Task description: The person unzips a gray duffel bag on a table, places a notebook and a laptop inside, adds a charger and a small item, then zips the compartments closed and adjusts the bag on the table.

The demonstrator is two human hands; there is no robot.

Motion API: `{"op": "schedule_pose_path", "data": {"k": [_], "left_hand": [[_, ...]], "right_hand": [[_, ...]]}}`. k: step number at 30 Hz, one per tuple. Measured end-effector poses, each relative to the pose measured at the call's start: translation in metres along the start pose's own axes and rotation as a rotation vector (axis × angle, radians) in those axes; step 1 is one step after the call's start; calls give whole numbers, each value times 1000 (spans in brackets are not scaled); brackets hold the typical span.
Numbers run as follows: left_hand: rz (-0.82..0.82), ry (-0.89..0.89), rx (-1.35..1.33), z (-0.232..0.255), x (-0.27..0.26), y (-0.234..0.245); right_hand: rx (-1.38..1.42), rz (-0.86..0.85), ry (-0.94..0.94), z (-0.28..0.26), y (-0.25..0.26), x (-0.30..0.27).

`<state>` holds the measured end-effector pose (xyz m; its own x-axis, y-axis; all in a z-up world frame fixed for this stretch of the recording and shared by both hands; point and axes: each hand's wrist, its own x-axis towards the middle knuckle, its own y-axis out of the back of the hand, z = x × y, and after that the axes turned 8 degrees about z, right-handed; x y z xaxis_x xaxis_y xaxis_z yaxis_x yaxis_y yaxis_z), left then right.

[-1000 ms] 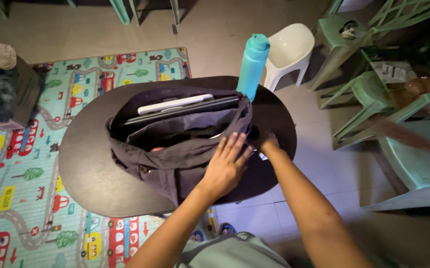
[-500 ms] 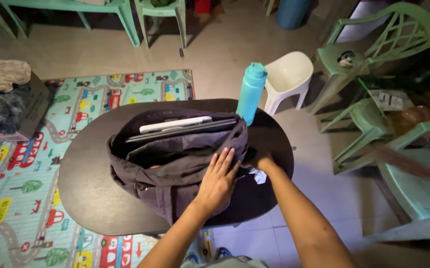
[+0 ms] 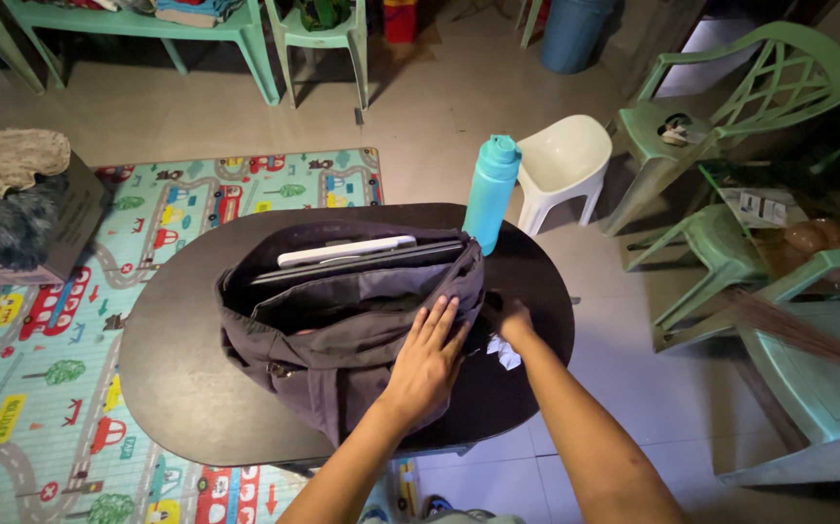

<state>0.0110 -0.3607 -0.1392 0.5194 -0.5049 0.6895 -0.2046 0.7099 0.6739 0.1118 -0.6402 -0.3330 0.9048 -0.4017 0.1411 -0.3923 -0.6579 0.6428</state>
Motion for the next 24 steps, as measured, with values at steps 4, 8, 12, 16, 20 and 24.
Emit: {"op": "schedule_pose_path", "data": {"k": [4,8,12,16,20,24], "left_hand": [[-38,8,-27,2,0,5],[-46,5,-43,3,-1,9],[-29,4,-61,2,0,9],[-11,34,-106,3,0,10],[36,70,-188,4,2,14],[68,223,-332,7,3,22]], "right_hand": [[-124,22,-417,-15,10,6],[123,110,-202,-37,40,-1],[285,132,-376,-70,70,6],[639,80,-420,-94,97,10],[715,74,-356,-116,125,8],[826,91,-326,-155,153,-1]]}}
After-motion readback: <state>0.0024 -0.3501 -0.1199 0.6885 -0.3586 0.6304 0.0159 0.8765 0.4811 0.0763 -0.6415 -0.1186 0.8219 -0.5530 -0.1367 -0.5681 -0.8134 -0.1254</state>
